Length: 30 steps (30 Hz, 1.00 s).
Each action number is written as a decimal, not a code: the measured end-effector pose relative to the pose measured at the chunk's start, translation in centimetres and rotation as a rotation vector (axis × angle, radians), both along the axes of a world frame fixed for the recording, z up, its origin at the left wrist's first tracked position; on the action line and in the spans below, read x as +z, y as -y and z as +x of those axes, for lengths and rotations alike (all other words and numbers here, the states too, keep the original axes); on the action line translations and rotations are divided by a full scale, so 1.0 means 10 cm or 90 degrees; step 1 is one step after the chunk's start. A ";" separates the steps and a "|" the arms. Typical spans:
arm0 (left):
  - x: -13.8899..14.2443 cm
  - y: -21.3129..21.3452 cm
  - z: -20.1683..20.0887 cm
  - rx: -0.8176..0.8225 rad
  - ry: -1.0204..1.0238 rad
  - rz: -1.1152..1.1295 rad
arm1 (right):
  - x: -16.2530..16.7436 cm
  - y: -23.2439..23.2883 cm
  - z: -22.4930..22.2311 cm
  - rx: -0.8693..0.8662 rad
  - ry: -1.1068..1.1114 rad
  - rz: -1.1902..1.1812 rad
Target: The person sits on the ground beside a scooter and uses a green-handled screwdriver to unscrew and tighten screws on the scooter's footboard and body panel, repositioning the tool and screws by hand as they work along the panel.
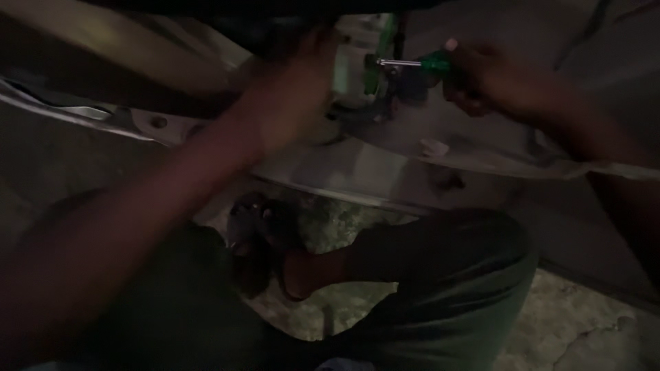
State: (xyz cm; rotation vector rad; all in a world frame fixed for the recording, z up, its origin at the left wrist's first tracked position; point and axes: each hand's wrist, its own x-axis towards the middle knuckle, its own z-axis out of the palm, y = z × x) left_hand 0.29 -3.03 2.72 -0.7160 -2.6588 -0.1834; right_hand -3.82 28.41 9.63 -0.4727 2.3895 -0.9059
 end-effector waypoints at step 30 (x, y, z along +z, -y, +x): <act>0.19 -0.08 0.16 -0.023 0.238 0.029 | 0.29 -0.18 0.05 -0.165 -0.052 -0.150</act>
